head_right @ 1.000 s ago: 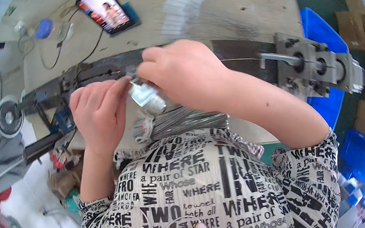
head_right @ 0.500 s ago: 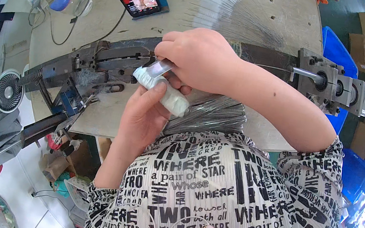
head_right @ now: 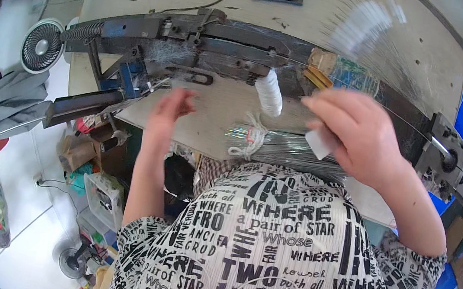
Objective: The person manufactures wire brushes by repeatedly placing wire stems into a twisting machine, aligning bristles with a small block, and operating the machine to twist them together.
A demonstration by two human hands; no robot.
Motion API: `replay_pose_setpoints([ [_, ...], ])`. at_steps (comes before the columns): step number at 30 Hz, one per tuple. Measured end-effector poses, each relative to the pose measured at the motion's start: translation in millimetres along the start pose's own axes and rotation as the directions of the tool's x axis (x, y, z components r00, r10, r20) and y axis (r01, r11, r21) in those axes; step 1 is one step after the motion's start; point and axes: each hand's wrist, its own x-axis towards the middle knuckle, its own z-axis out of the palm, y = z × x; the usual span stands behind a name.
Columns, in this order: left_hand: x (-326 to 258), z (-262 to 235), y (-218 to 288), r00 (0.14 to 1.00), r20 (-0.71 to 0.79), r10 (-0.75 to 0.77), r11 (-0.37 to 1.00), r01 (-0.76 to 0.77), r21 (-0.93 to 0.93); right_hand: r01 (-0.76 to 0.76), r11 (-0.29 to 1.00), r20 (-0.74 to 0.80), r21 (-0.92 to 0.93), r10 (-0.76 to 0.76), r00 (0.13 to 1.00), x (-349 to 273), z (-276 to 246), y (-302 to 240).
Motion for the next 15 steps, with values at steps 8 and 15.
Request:
replay_pose_setpoints([
  [8,-2.3,-25.6,-25.8,0.947,-0.316,0.064,0.864,-0.211,-0.457,-0.264,0.963,0.074,-0.056,0.268,0.961,-1.3,17.7,23.7],
  [15,-4.3,-16.4,-10.0,0.954,-0.298,-0.033,0.870,-0.120,-0.479,-0.481,0.873,-0.105,-0.084,0.472,0.875,2.4,37.3,42.5],
])
